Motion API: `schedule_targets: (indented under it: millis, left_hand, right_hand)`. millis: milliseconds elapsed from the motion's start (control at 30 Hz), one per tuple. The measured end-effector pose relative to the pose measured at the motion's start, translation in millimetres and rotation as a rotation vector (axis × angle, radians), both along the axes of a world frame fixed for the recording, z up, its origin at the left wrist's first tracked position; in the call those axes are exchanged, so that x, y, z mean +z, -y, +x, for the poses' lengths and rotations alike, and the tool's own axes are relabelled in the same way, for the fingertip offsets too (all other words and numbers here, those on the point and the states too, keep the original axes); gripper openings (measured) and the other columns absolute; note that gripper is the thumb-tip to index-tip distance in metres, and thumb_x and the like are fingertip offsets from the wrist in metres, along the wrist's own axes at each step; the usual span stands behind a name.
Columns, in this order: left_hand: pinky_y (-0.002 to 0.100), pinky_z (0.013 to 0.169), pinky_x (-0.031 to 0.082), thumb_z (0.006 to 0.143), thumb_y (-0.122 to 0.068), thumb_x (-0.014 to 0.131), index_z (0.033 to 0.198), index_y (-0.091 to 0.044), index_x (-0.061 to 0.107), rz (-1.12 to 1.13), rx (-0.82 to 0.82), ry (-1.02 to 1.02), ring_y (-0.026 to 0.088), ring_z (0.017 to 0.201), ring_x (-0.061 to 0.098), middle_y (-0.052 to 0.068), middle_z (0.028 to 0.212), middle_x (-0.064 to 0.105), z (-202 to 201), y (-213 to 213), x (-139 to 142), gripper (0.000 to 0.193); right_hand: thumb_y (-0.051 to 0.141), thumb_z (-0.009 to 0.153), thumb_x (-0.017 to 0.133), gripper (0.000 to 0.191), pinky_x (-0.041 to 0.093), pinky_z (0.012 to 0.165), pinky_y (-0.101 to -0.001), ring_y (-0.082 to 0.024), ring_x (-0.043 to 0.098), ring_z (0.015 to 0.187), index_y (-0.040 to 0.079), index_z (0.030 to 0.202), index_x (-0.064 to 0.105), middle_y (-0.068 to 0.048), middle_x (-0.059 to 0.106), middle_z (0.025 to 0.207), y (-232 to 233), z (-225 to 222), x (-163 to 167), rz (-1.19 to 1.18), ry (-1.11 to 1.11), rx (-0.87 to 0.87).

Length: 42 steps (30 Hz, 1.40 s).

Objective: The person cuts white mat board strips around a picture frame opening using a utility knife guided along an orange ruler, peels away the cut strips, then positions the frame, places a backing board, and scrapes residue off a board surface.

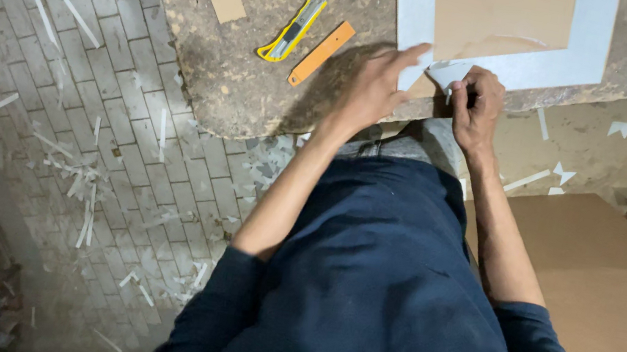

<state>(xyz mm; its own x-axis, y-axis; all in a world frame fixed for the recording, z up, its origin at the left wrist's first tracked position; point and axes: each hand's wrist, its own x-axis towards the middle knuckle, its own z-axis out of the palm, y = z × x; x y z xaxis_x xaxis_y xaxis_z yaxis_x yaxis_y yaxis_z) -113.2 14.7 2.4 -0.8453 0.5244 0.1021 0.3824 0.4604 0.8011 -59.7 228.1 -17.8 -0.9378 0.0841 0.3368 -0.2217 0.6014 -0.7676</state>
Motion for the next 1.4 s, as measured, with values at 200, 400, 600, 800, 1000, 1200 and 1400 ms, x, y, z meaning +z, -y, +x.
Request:
schedule_targets:
  millis: [200,400,600,800,1000,1200,1400]
  left_hand:
    - [0.041,0.082,0.055,0.080,-0.009,0.086,0.146,-0.018,0.053,-0.149,-0.071,-0.046,0.029,0.091,0.069,0.010,0.095,0.072,-22,-44,-21,0.075]
    - [0.040,0.075,0.058,0.081,-0.005,0.082,0.140,-0.019,0.057,0.038,-0.025,0.011,0.026,0.085,0.073,0.007,0.090,0.075,-21,-50,-38,0.066]
    - [0.036,0.070,0.061,0.083,-0.007,0.082,0.132,-0.017,0.062,0.173,0.093,0.128,0.025,0.081,0.078,0.010,0.091,0.077,-22,-51,-41,0.054]
    - [0.032,0.080,0.065,0.082,-0.012,0.085,0.124,-0.012,0.069,0.124,0.251,0.224,0.021,0.091,0.080,0.010,0.098,0.080,-14,-27,-35,0.045]
    - [0.034,0.100,0.057,0.083,0.003,0.070,0.128,-0.006,0.070,-0.164,0.149,0.357,0.022,0.111,0.075,0.010,0.120,0.076,50,129,-17,0.046]
    - [0.045,0.090,0.056,0.067,-0.001,0.071,0.115,-0.018,0.071,-0.808,0.308,0.471,0.030,0.105,0.068,0.005,0.100,0.077,120,272,6,0.051]
    - [0.047,0.090,0.056,0.091,-0.011,0.071,0.120,-0.010,0.070,-0.547,0.476,0.222,0.036,0.100,0.071,0.014,0.103,0.075,52,264,-4,0.029]
  right_hand:
    - [0.002,0.103,0.067,0.008,0.045,0.085,-0.0414,-0.032,0.057,0.092,0.002,0.101,0.059,-0.015,0.066,0.107,4,-5,13,-0.052,0.077,-0.027]
    - [0.005,0.100,0.070,0.012,0.044,0.091,-0.0432,-0.032,0.059,0.097,0.004,0.104,0.059,-0.013,0.071,0.120,3,-6,28,-0.020,0.061,0.039]
    - [0.014,0.090,0.088,0.037,0.043,0.095,-0.0432,-0.032,0.060,0.107,0.007,0.115,0.062,-0.011,0.066,0.115,7,-5,27,0.068,0.027,-0.022]
    - [0.009,0.096,0.085,0.030,0.045,0.096,-0.0419,-0.031,0.057,0.102,0.008,0.117,0.064,-0.009,0.066,0.107,12,-1,10,0.030,0.123,-0.157]
    - [0.010,0.096,0.084,0.036,0.051,0.086,-0.0334,-0.019,0.063,0.091,0.005,0.123,0.062,-0.009,0.064,0.101,2,11,-12,-0.102,0.145,-0.204]
    - [0.005,0.096,0.083,0.036,0.052,0.080,-0.0315,-0.015,0.066,0.083,0.003,0.124,0.061,-0.006,0.069,0.091,-6,15,-32,-0.097,0.136,-0.197]
    - [0.005,0.099,0.079,0.035,0.047,0.070,-0.0250,-0.010,0.060,0.075,0.003,0.125,0.056,-0.002,0.064,0.082,-5,14,-32,-0.301,0.221,-0.189]
